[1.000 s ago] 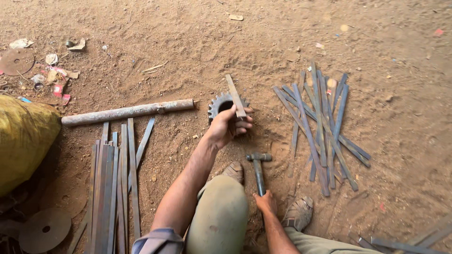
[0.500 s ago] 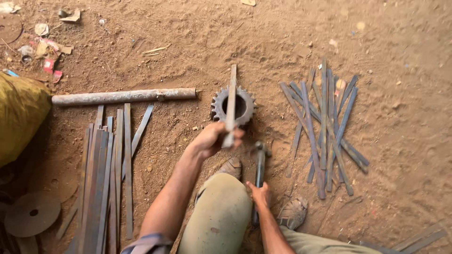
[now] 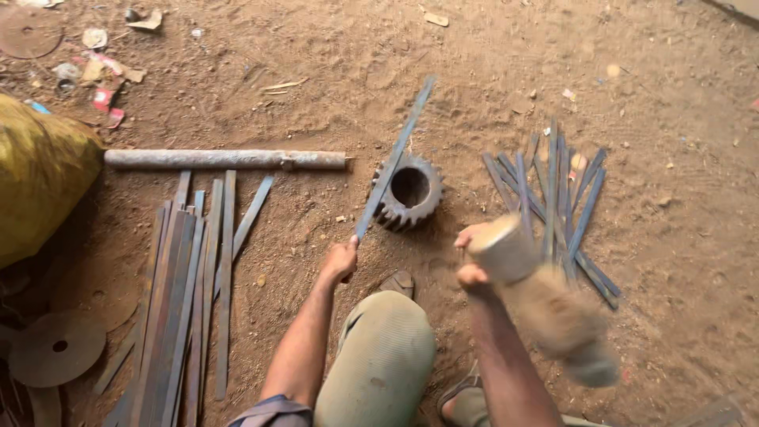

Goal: The person sits on the ground and repeatedly places metal rods into the central hole of a gear-like object, then strikes them with a hammer to shape or bend them. The person handles multiple rods one at a time, adjusting their position before each strike.

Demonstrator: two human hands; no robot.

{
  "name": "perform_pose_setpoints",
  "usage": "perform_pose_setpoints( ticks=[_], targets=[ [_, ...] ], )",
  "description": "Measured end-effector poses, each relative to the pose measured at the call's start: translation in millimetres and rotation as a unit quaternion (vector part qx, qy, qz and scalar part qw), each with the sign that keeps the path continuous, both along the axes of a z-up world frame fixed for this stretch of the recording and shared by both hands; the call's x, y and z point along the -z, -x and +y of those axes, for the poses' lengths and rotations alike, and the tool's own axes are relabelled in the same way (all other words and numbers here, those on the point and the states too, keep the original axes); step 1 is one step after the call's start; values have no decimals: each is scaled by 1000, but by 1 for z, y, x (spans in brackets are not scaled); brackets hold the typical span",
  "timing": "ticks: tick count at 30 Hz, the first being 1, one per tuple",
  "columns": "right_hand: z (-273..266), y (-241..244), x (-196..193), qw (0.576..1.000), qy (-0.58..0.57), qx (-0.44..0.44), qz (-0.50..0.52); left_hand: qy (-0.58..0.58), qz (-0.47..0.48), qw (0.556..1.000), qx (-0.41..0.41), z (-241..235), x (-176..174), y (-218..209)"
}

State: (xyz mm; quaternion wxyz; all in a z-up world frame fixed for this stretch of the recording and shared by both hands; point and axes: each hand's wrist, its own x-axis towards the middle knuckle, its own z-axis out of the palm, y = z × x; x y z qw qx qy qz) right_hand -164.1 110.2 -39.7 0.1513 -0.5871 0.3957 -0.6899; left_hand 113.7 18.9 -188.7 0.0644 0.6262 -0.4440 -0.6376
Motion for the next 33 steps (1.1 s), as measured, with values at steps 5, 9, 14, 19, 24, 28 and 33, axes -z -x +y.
perform_pose_setpoints(
  ticks=[5,9,14,19,24,28,33],
  targets=[
    [33,-53,21,854,-491,94,142,-30,-28,999,-29,-2,-11,8],
    [31,-65,-28,805,-584,82,64,-24,-31,999,-26,0,-4,9],
    [27,-45,-119,979,-195,55,-18,-5,-35,999,-26,2,16,4],
    [-18,-22,-126,995,64,70,25,-16,-42,999,-18,34,29,-17],
    [22,-61,-51,934,-331,132,25,66,-89,994,12,61,20,-31],
    [46,-82,-26,867,-484,102,62,-17,-67,997,-27,79,9,-40],
    [31,-71,-90,934,-347,85,-23,64,-101,993,-3,111,-4,-62]
  ],
)
